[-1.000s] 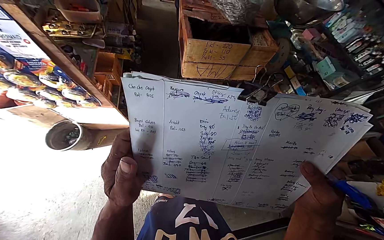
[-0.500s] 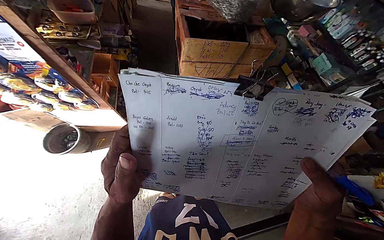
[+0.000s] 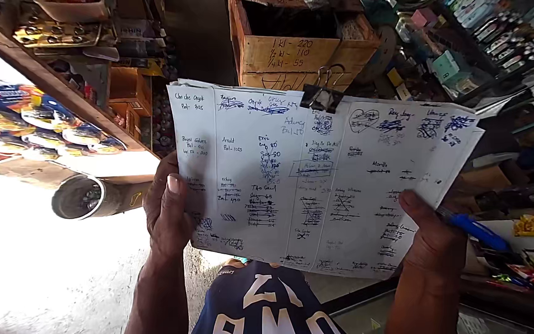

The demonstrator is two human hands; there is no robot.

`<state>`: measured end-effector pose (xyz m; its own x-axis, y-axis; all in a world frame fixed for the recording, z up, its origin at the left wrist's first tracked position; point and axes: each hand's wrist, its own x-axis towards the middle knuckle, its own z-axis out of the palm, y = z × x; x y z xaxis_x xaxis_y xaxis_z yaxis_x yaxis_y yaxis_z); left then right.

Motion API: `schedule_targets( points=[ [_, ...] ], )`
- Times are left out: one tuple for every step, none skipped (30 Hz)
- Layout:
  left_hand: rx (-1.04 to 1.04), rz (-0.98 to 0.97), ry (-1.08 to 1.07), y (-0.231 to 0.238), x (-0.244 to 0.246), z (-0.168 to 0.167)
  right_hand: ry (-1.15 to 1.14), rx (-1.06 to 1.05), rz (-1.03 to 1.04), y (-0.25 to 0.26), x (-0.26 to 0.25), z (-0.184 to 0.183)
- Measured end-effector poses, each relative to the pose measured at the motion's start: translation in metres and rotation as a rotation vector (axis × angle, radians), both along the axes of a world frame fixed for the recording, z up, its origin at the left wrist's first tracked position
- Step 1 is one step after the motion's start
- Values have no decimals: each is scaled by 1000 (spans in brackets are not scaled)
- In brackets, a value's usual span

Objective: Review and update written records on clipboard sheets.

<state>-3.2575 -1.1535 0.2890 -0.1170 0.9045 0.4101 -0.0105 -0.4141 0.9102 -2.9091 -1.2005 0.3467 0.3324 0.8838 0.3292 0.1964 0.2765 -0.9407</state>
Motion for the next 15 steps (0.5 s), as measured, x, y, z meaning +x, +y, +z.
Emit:
schedule_targets(
  points=[
    [-7,-1,-1,2,1,-1,0,-7,1,1,0,0],
    [-10,-4,-1,4,2,-3,3,-11,0,1,1,1],
    [-10,-8,-1,6,2,-5,3,-17,-6,0,1,1],
    [-13,-13,-1,8,3,-8,8,-28,-22,0,1,1],
    [-16,-22,3,11,4,-11,15,-41,-31,-1,1,2],
    [-20,-31,3,14,5,-13,26,-49,-36,-2,2,1],
    [-24,-40,7,17,7,-16,30,-54,-40,-3,4,0],
    [-30,-49,14,22,10,-18,31,-60,-46,-4,6,-1],
    [-34,-60,16,27,15,-20,29,-66,-61,-6,9,-1],
    [-42,-79,11,32,22,-22,26,-75,-83,-9,13,-2],
    [-50,-105,3,38,30,-24,25,-84,-103,-13,18,-2],
    [-56,-132,-3,42,40,-26,25,-90,-129,-17,25,-3],
    [-61,-158,-11,46,51,-27,28,-96,-153,-22,32,-4],
    [-64,-183,-13,50,64,-28,35,-103,-176,-27,40,-5],
    [-63,-214,-13,53,77,-29,45,-105,-198,-32,49,-6]
  ],
)
